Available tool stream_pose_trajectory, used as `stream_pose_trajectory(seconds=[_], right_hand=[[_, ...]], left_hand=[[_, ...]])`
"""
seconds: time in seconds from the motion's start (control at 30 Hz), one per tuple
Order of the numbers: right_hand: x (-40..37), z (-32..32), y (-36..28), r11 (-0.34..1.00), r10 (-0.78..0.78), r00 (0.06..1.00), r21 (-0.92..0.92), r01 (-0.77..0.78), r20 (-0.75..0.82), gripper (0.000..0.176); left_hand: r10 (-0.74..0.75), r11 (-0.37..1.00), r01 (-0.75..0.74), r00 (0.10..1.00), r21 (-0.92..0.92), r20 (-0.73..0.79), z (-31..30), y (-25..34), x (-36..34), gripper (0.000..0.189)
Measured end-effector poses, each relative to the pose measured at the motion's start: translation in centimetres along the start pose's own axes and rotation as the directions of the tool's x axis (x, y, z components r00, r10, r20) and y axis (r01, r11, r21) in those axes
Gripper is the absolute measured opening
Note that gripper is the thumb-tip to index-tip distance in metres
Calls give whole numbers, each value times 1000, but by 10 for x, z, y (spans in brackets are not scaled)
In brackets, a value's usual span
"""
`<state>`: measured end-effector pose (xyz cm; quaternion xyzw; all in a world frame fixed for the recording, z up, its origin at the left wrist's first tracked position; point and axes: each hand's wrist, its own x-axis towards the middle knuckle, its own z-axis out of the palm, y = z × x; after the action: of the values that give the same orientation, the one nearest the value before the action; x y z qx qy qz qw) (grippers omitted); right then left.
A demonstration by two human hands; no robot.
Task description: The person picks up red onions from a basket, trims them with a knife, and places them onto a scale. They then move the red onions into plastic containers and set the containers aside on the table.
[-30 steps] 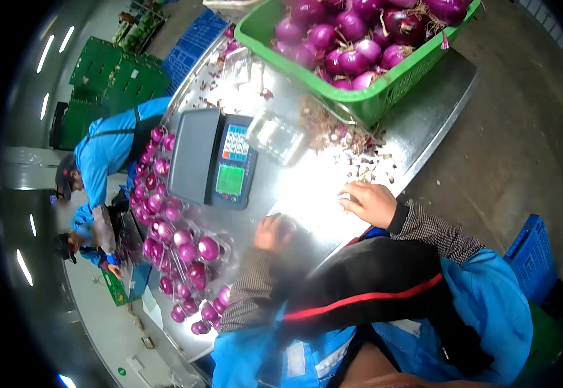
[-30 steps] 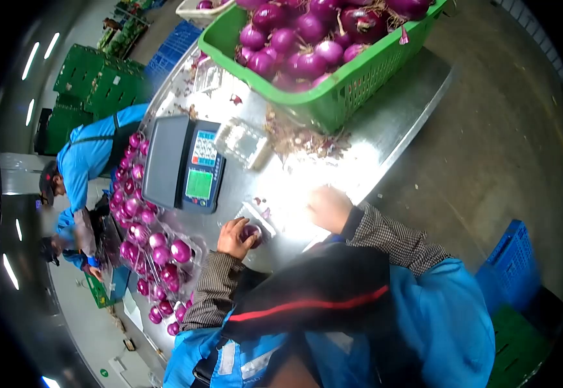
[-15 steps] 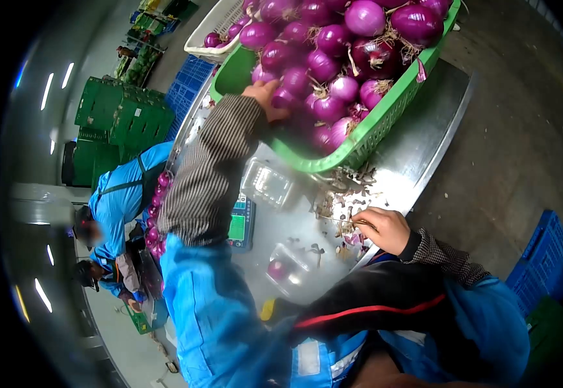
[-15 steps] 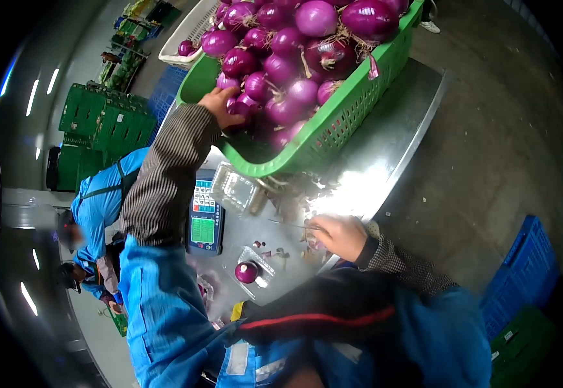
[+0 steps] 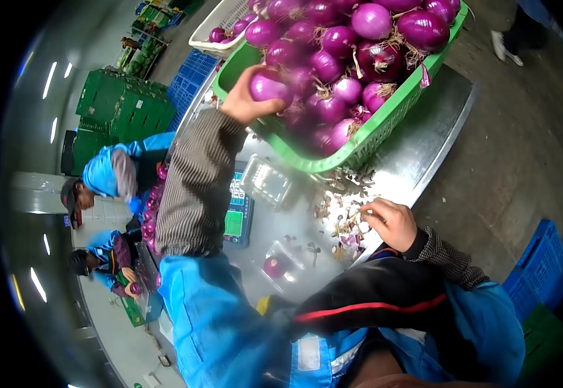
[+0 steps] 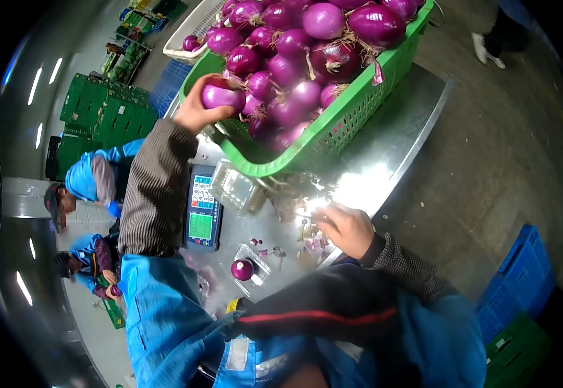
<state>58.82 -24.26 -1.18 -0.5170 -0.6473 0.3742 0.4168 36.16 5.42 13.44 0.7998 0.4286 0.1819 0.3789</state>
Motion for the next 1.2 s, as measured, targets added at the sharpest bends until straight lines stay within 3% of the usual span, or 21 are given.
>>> stream_pose_trajectory(seconds=[0.03, 0.1, 0.23, 0.3, 0.37, 0.43, 0.57, 0.7, 0.73, 0.83, 0.9, 0.97, 1.03, 1.1, 1.13, 1.2], right_hand=[[5, -2, -11, 1000, -7, 1000, 1, 7, -28, 17], [14, 0, -28, 991, -125, 983, 20, 129, -136, 17], [31, 1, -69, 959, -277, 950, -106, 263, -144, 25], [33, 8, -84, 903, -372, 924, -266, 337, -90, 28], [31, 20, -91, 824, -454, 890, -400, 401, -42, 34], [28, 32, -93, 774, -497, 868, -449, 447, 7, 36], [19, 51, -93, 718, -494, 861, -500, 484, 124, 39], [15, 65, -74, 724, -577, 813, -409, 555, 81, 36], [14, 67, -54, 729, -552, 832, -450, 516, 59, 33], [7, 55, -15, 850, -225, 973, -497, 174, -44, 30], [-12, 62, -27, 895, -233, 972, -400, 196, -44, 33], [-10, 69, -51, 927, -228, 973, -313, 208, -29, 36], [-11, 71, -66, 894, -317, 948, -340, 293, -17, 41], [-12, 67, -79, 855, -363, 930, -375, 358, 60, 44], [-12, 66, -78, 847, -356, 928, -381, 370, 111, 47], [-9, 64, -86, 940, -284, 952, -161, 299, 111, 50]], left_hand=[[-4, 990, -7, 997, -140, -78, 1, 22, -29, 82], [-3, 907, -29, 997, -421, -74, 10, 20, -74, 80], [-124, 767, 68, 991, -638, -44, 54, 31, -169, 76], [-178, 732, 169, 983, -660, 53, 65, 36, -205, 70], [-168, 771, 136, 986, -623, 7, 80, 24, -233, 71], [-234, 754, 201, 972, -625, 30, 86, 28, -257, 72], [-184, 726, 206, 977, -656, 103, 96, 19, -288, 70], [-201, 745, 207, 976, -634, 82, 101, 16, -311, 78], [-175, 759, 179, 982, -626, 69, 99, 14, -315, 84], [-91, 776, 54, 995, -628, -27, 93, 26, -322, 89], [-284, 797, 199, 957, -570, -63, 97, 24, -321, 85], [-283, 880, 200, 949, -432, -138, 106, 12, -317, 80], [-269, 849, 163, 952, -502, -146, 114, 6, -313, 81], [-283, 627, 127, 956, -768, -74, 124, -1, -311, 80], [-282, 598, 177, 960, -782, 2, 121, 1, -313, 79], [-315, 464, 217, 946, -859, 69, 128, 2, -310, 76]])
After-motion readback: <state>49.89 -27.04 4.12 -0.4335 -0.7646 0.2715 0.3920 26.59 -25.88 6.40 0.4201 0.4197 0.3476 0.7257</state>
